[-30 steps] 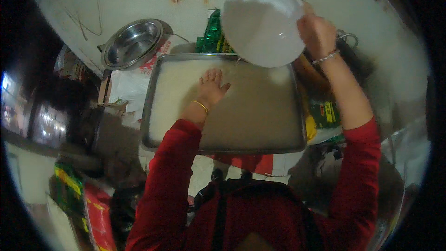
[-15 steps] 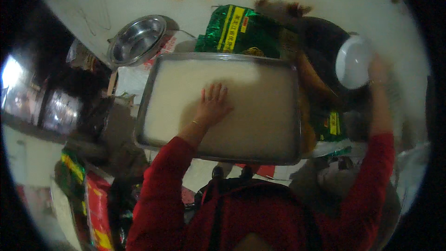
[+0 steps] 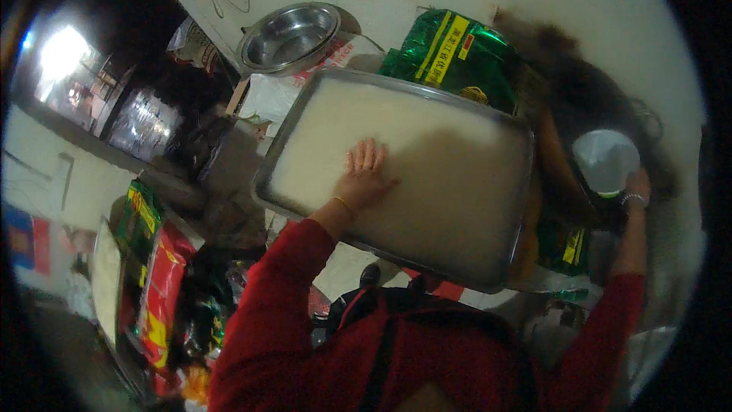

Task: The person pours rice from a bag into a metal tray, adds water from a bowl, and washes the rice by hand. They drain the cloudy water and repeat the rinsing process several times.

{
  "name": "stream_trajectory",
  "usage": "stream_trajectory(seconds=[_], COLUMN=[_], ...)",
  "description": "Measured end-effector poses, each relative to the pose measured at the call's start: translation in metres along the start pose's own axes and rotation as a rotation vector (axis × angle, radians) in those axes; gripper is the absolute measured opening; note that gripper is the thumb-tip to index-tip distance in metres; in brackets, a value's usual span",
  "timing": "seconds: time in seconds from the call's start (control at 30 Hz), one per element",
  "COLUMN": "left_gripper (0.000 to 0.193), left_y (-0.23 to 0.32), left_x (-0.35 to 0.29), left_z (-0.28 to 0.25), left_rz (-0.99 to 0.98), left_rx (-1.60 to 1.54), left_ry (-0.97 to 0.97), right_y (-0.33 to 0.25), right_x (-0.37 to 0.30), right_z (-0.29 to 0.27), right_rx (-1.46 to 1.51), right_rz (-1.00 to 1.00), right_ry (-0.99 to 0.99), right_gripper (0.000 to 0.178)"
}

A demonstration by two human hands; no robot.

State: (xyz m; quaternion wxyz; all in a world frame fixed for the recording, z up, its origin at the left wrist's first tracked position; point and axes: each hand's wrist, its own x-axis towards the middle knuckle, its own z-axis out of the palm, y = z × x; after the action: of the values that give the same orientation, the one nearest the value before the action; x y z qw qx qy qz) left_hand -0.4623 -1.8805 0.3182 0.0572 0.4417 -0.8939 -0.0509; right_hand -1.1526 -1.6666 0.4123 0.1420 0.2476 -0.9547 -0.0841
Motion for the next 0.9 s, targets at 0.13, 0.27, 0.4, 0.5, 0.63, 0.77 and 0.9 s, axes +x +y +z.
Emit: stream_trajectory(seconds=[0.13, 0.27, 0.4, 0.5, 0.63, 0.77, 0.9], left_gripper=[0.080, 0.078, 0.078, 0.078, 0.077, 0.078, 0.077], left_y=[0.012, 0.011, -0.026, -0.051, -0.066, -0.064, -0.045], left_x=[-0.006, -0.003, 0.007, 0.002, -0.007, -0.005, -0.002], left_z=[-0.006, -0.004, 0.000, 0.003, 0.002, -0.010, -0.019], left_rz=[0.058, 0.047, -0.015, -0.116, -0.209, -0.188, -0.027], left_rx=[0.040, 0.034, 0.170, 0.131, 0.059, 0.036, 0.054], left_ry=[0.070, 0.016, 0.141, 0.154, -0.021, -0.045, 0.011], right_y=[0.044, 0.084, 0.088, 0.077, 0.055, 0.028, -0.028], right_x=[0.021, 0.014, 0.007, 0.007, 0.003, -0.008, -0.061], right_z=[0.022, 0.017, -0.020, -0.063, -0.110, -0.150, -0.187], right_rx=[-0.134, -0.334, -0.134, 0.073, 0.001, 0.182, 0.231], right_rz=[-0.162, -0.295, -0.237, -0.253, -0.440, -0.338, -0.484], right_ry=[0.157, 0.214, 0.279, 0.382, 0.685, 0.221, 0.201], right_gripper=[0.028, 0.032, 0.034, 0.036, 0.028, 0.016, 0.014])
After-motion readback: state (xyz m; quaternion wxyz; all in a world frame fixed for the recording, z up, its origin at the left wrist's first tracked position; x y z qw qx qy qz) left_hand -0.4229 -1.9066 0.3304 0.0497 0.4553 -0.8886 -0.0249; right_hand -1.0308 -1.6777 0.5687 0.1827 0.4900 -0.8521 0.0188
